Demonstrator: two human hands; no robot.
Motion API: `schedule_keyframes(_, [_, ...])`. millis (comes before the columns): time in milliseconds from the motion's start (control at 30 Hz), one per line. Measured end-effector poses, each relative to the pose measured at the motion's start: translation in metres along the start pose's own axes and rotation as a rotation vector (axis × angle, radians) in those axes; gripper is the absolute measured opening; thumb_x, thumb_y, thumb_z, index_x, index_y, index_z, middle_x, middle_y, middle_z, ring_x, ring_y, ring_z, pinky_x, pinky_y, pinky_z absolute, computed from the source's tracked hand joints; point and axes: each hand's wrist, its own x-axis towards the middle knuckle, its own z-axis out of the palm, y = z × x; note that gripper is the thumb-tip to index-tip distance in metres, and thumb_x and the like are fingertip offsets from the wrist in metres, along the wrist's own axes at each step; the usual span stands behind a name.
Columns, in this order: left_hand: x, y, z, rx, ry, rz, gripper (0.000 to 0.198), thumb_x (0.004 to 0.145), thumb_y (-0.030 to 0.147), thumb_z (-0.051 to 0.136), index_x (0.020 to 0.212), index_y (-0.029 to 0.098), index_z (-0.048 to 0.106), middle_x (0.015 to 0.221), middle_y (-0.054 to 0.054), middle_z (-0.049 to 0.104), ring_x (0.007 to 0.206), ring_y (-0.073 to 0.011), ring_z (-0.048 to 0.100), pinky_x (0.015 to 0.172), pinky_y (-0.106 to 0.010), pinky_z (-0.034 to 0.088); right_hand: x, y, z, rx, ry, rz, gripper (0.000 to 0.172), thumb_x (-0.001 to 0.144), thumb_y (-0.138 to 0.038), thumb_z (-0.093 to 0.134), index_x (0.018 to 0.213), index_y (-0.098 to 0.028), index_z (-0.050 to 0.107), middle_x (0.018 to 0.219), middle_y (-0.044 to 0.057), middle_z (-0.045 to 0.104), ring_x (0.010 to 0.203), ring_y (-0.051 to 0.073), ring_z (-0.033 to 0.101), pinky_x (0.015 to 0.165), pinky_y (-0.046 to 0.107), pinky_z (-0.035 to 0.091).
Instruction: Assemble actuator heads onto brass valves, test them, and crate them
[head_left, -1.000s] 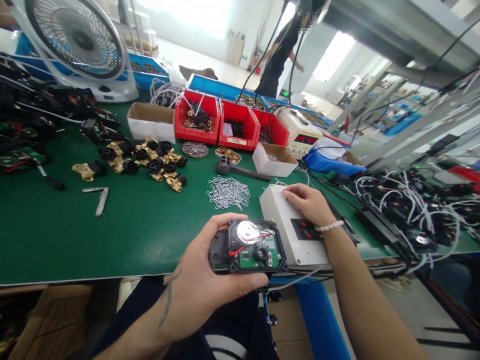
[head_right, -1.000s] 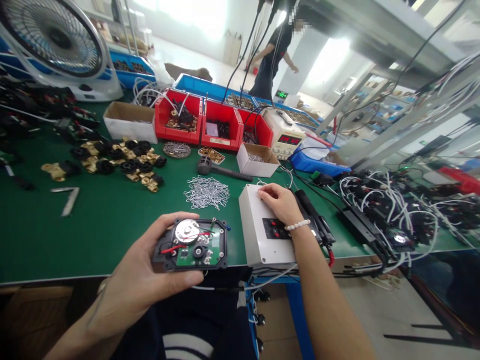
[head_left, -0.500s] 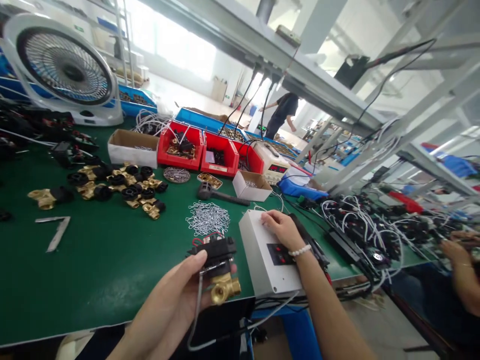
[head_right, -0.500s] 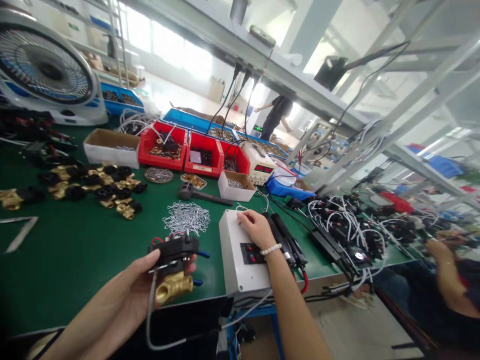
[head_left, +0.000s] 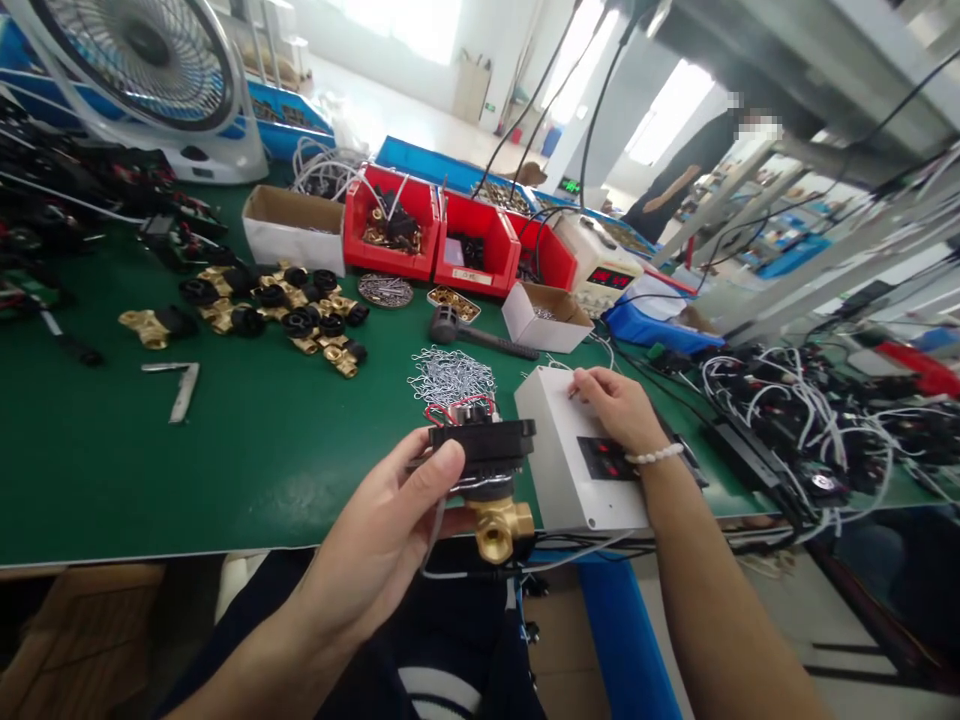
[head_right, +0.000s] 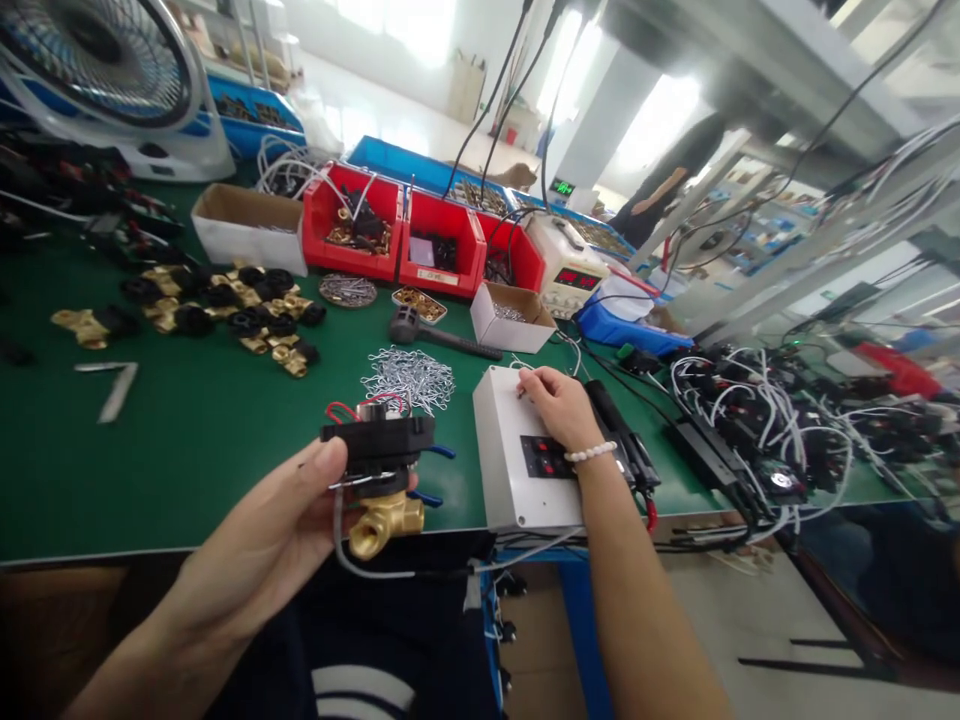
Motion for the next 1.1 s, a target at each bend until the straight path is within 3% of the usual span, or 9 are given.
schedule_keyframes(1100, [-0.0012, 0.0004, -0.0025, -0.018, -0.047, 0.009, 0.040, 0.086, 0.040, 0.070, 0.116, 0.014, 0.066, 0.101, -0.011, 0.073, 0.091, -0.0237, 0.071, 0.079, -0.031, 0.058, -0.0009, -0.0028, 0.0002, -0.003, 0.004, -0.016, 0.055, 0.081, -0.072, 0.050, 0.065, -0.021, 0.063, 0.069, 0.005, 0.067, 0.067, 0.019, 0.059, 0.068, 0.031, 0.046])
